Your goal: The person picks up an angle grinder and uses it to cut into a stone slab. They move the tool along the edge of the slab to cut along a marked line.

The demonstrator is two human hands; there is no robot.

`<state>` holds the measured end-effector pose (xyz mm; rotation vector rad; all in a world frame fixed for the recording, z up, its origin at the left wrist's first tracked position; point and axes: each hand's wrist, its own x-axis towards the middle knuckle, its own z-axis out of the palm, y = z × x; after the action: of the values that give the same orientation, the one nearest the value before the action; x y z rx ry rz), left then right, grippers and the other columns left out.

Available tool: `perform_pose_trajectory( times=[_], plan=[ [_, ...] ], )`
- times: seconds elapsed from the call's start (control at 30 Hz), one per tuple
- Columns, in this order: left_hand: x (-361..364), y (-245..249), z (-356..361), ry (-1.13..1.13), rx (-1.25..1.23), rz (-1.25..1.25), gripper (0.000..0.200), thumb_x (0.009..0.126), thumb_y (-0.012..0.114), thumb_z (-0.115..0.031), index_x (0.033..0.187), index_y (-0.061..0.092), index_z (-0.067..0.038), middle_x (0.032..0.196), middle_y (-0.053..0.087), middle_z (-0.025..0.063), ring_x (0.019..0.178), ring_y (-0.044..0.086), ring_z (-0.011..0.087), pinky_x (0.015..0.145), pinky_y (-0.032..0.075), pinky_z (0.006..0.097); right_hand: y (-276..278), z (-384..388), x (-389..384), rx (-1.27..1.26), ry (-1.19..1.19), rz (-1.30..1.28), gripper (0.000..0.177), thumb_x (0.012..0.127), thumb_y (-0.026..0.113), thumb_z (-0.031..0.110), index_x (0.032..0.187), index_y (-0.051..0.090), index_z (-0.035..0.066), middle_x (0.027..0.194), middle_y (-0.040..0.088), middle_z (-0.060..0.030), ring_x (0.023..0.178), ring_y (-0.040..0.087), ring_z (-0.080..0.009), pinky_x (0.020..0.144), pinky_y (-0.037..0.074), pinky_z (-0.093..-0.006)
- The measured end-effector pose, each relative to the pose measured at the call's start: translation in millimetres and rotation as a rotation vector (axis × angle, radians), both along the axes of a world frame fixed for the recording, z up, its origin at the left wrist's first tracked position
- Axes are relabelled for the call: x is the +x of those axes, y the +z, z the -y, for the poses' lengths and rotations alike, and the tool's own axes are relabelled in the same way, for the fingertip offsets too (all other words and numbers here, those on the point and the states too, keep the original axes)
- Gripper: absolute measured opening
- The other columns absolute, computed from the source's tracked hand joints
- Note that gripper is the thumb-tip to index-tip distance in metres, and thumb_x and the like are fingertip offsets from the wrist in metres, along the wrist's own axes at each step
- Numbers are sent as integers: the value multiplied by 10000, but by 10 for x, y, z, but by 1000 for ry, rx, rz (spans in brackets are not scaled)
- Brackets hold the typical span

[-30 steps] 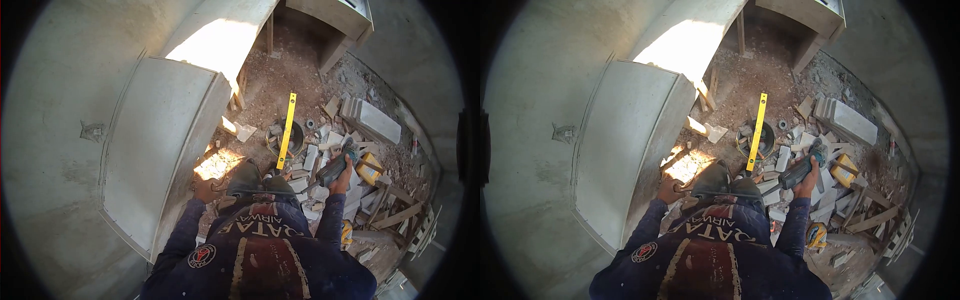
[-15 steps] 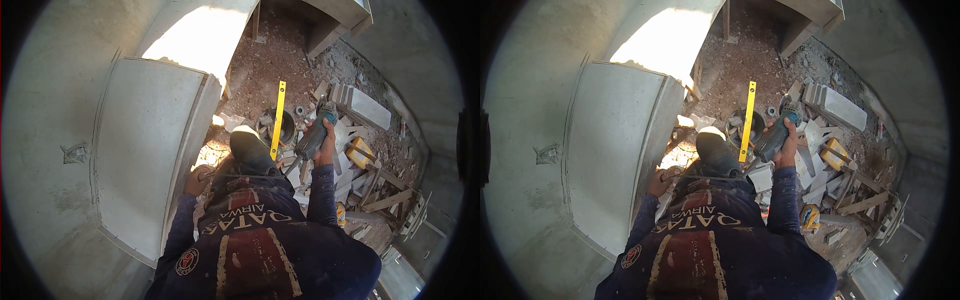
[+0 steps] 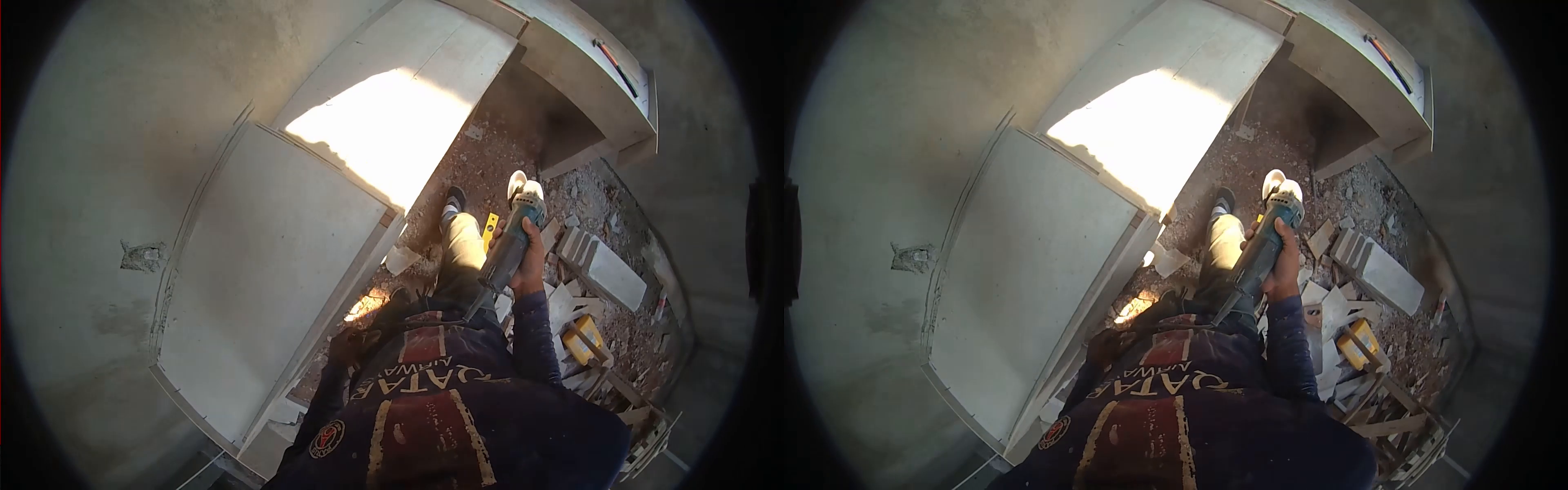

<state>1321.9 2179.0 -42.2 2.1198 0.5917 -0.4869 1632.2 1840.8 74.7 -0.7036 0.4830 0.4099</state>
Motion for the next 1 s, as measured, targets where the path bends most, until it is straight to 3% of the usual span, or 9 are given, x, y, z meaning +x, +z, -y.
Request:
perform_pose_trajectory(
  times=[0.07, 0.2, 0.3, 0.37, 0.53, 0.7, 0.77, 0.83, 1.0],
  plan=[
    [542, 605, 331, 110, 46, -397, 380, 884, 728, -389, 1091, 719, -71, 1085, 716, 154, 980, 705, 306, 863, 556, 393, 97, -32, 428, -5, 107, -26, 480, 910, 662, 449, 1096, 588, 14, 883, 674, -140, 750, 697, -276, 679, 600, -380],
    [481, -293, 577, 167, 194, -67, 315, 876, 749, -301, 1060, 710, -48, 995, 730, 130, 982, 712, 226, 832, 558, 348, -225, 138, 1457, 39, 255, -43, 481, 912, 663, 406, 1163, 565, 8, 965, 677, -131, 793, 697, -267, 695, 600, -399],
    [902, -543, 926, 528, -19, -86, 275, 867, 759, -231, 1065, 711, -46, 996, 721, 104, 968, 702, 212, 824, 555, 342, -145, -17, 2316, -64, 228, -78, 492, 891, 689, 424, 1150, 566, 24, 893, 669, -133, 750, 684, -262, 651, 596, -384],
    [677, -1004, 1283, 1027, -506, 27, 269, 857, 776, -173, 1085, 712, -46, 1036, 722, 91, 979, 688, 195, 844, 548, 329, -261, 124, 2711, -77, 334, -134, 485, 889, 693, 422, 1141, 568, 27, 845, 676, -131, 703, 685, -263, 622, 597, -382],
    [1812, 400, 1678, 781, -230, -80, 411, 833, 807, -215, 1184, 681, -43, 1098, 715, 93, 1022, 683, 203, 885, 543, 339, 93, 233, 3560, -209, 541, -59, 479, 897, 702, 419, 1144, 554, 36, 890, 673, -128, 748, 694, -246, 660, 609, -394],
    [2123, 457, 1515, 581, -543, 30, 613, 825, 821, -272, 1335, 583, -30, 1178, 690, 117, 1101, 664, 227, 954, 528, 371, 305, 280, 4021, -153, 591, -145, 547, 918, 644, 510, 1177, 551, 37, 940, 663, -124, 774, 692, -249, 691, 610, -404],
    [2471, 454, 1402, 247, -493, 196, 673, 821, 819, -264, 1383, 535, -27, 1231, 664, 149, 1160, 638, 260, 998, 502, 400, 276, 279, 4151, -126, 626, -148, 615, 921, 581, 598, 1171, 562, 36, 931, 666, -122, 769, 686, -255, 704, 602, -408],
    [3566, 1448, 1540, 222, -168, 146, 700, 810, 820, -259, 1400, 523, -30, 1252, 649, 180, 1199, 615, 290, 1035, 477, 419, 324, 205, 4253, -103, 644, -150, 618, 925, 555, 606, 1129, 563, 23, 899, 668, -129, 737, 690, -257, 671, 601, -402],
    [5496, 1663, 1943, 544, -685, 352, 811, 849, 798, -240, 1489, 381, 32, 1309, 594, 249, 1186, 618, 269, 1019, 496, 391, 253, -217, 4507, -56, 683, -145, 644, 940, 460, 611, 1117, 582, 4, 881, 680, -147, 739, 691, -278, 676, 591, -416]
  ],
)
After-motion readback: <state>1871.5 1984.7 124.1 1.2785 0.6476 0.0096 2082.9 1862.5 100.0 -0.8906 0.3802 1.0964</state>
